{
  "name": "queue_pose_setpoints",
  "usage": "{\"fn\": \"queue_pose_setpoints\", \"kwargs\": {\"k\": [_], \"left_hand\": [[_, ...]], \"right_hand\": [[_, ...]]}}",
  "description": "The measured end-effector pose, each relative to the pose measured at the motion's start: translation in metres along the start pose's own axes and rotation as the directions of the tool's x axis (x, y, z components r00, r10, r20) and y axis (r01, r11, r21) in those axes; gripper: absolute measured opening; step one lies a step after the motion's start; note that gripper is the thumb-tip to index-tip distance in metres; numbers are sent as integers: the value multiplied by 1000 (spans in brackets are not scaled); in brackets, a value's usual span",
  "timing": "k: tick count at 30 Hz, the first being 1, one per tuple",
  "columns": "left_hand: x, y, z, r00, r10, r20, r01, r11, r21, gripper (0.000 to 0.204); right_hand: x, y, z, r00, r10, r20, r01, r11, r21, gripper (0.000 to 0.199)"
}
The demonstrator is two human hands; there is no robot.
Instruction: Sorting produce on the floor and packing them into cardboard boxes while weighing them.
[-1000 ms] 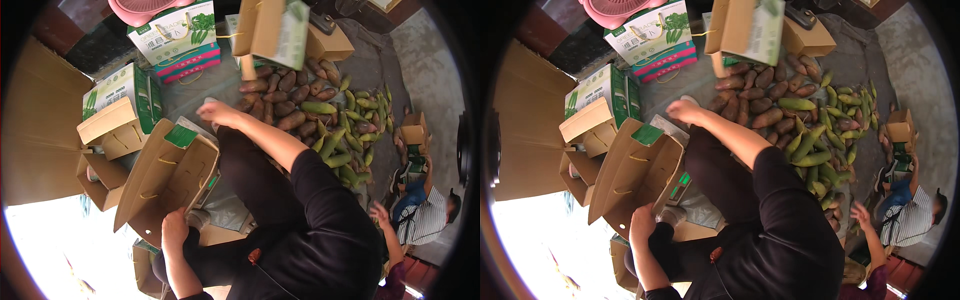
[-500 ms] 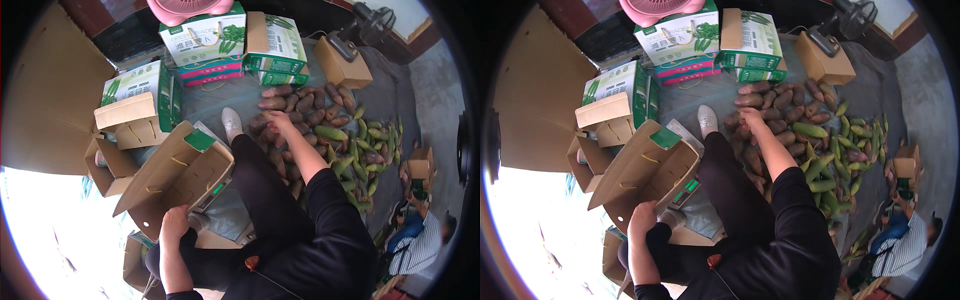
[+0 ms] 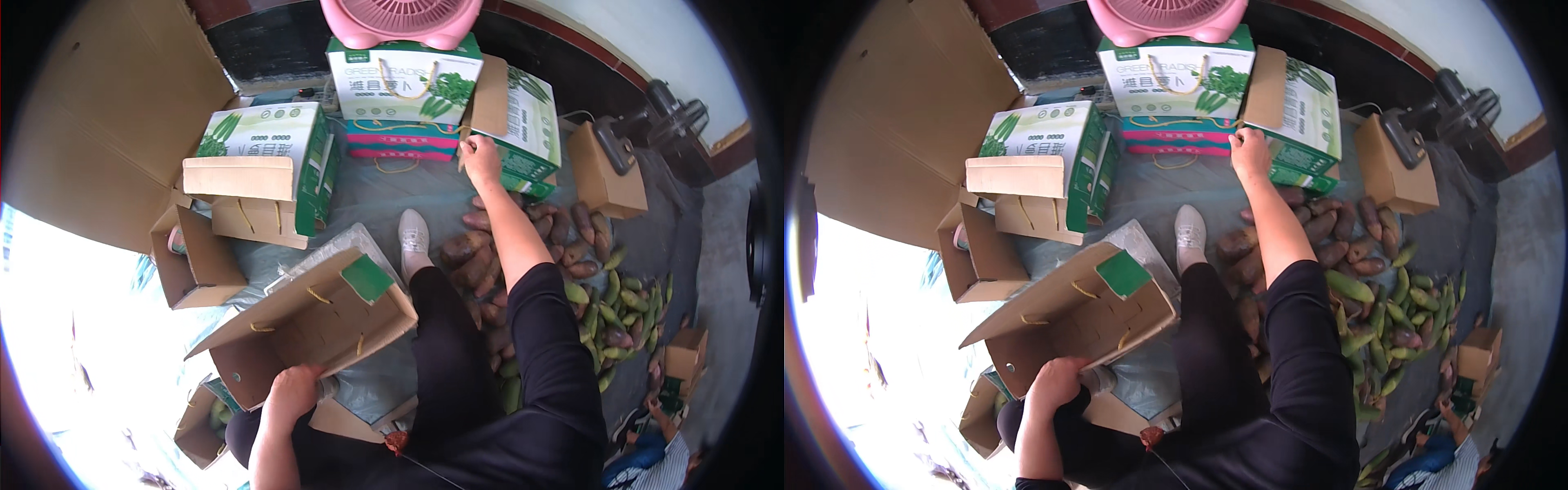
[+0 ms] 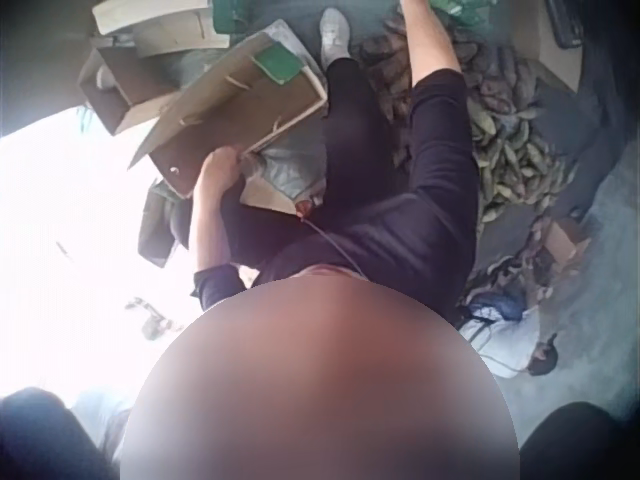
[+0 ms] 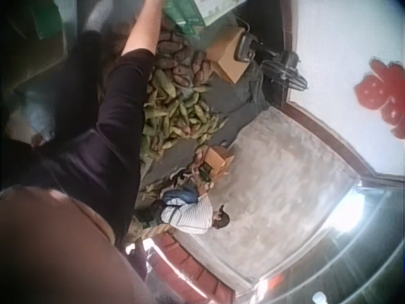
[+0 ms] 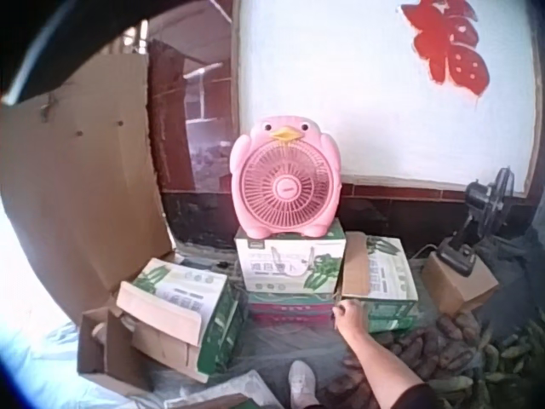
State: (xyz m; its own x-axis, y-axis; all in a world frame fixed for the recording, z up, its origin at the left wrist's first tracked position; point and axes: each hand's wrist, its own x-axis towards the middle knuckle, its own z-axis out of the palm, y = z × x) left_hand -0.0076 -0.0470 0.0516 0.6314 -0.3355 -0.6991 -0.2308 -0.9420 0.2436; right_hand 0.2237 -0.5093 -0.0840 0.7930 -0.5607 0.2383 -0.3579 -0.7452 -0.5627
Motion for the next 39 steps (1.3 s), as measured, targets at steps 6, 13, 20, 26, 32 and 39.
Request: {"fn": "queue_pose_setpoints", "kwargs": {"k": [6,13,20,26,32,39], "left_hand": [[7,4,2,999,45,-7,-45,999,26,42],[9,-3,6,993,114,20,-115,992,55,39],[5,-3,9,992,120,25,-122,988,91,36],[5,-7,17,982,165,-87,-155,982,108,21],[10,-7,20,988,154,-24,-149,978,144,28],[15,-11,28,984,175,-46,-165,972,169,17]], "right_hand": [[62,5,-1,882,-395,256,470,764,-442,19],[81,62,19,851,-233,471,526,391,-756,20],[52,79,-1,853,-149,500,521,303,-798,17],[4,106,-43,866,-267,422,500,481,-721,15],[-47,102,-118,808,-387,444,585,440,-682,9],[-91,41,-237,857,-429,285,514,690,-509,15]]}}
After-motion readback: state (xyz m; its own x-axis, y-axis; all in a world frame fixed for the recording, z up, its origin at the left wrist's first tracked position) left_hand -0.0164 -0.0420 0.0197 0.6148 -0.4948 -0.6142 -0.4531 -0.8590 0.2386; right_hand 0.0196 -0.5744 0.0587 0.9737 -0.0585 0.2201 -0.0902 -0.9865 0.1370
